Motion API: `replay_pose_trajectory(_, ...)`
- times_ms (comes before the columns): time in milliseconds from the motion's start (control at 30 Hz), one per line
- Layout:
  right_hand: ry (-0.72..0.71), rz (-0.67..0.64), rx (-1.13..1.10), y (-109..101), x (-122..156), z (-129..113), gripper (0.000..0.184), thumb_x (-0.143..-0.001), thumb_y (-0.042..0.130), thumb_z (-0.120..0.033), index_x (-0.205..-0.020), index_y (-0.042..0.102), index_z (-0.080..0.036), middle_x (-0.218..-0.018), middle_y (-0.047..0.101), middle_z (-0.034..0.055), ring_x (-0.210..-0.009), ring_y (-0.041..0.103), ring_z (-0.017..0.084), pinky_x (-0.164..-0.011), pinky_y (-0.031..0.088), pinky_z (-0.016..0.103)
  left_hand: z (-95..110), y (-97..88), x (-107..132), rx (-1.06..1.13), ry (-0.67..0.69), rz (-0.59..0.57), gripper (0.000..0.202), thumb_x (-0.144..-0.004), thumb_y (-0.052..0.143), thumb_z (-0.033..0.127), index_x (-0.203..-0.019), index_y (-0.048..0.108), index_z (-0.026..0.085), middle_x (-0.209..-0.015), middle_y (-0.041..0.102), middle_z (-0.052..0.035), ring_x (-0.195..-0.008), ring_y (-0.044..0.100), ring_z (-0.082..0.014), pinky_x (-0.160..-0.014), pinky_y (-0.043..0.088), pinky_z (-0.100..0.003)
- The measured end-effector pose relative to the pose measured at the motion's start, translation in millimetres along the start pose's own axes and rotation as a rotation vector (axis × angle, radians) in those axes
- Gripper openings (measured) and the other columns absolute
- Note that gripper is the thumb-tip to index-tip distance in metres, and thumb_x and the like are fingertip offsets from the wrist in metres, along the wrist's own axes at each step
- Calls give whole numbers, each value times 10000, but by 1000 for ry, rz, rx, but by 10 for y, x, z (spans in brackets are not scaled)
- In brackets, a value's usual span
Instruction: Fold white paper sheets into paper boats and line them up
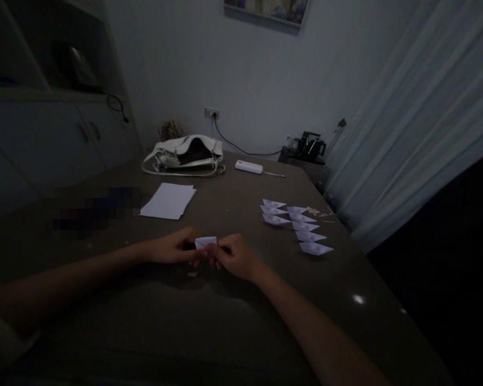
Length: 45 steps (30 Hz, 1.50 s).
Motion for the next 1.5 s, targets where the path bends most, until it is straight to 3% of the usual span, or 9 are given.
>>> replay_pose_trajectory(100,6,-13,31,-9,3,-26,566,-874,396,-552,-564,605,-128,-431,521,3,-391,479,77,-435,338,178,19,-6,-8,-28,40,30,458,-914,378,441,-764,637,94,-542,546,0,-488,495,-89,-466,377,-160)
replay_pose_trajectory(333,34,-127,30,31,16,0,540,-892,394,-505,-575,608,-123,-432,512,-8,-390,450,67,-438,323,176,40,-28,-26,-190,86,60,511,-946,302,410,-653,583,99,-483,474,20,-432,430,-71,-443,326,-161)
replay_pose_trajectory(633,-11,-20,19,2,-6,-24,584,-893,330,-559,-544,537,-139,-486,527,9,-442,475,82,-453,326,190,41,30,-18,-184,77,-43,507,-945,312,410,-611,560,121,-496,516,-2,-441,466,-81,-436,327,-163)
replay_pose_trajectory(967,-26,237,128,-70,1,-42,538,-908,360,-488,-500,480,-158,-450,487,-7,-430,449,84,-474,306,212,31,-26,-19,-84,17,49,549,-930,312,477,-591,552,118,-467,477,21,-434,447,-76,-453,348,-169)
replay_pose_trajectory(1267,-63,146,126,-82,-17,-45,437,-899,399,-455,-626,542,-146,-554,441,-20,-528,405,89,-511,298,206,-14,-19,-26,-104,-15,67,536,-928,323,474,-626,573,109,-476,469,24,-428,437,-77,-446,331,-172)
replay_pose_trajectory(1433,-47,192,46,-94,-26,-44,374,-903,418,-426,-729,595,-146,-622,506,-6,-574,454,99,-538,330,207,-33,-64,-16,-93,-44,157,554,-936,296,461,-627,587,105,-518,512,6,-485,456,-92,-476,342,-180)
replay_pose_trajectory(1500,-35,243,16,-111,-37,-17,366,-897,430,-427,-738,602,-146,-647,533,3,-589,469,102,-547,347,207,-23,-73,-21,-113,-14,165,480,-918,362,456,-727,622,100,-594,560,-3,-539,479,-103,-499,351,-182)
Point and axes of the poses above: each hand's wrist, its own x-axis away from the middle knuckle, its own y-axis out of the palm, z = x × y, the point moved 3 cm from there along -x, towards the middle knuckle
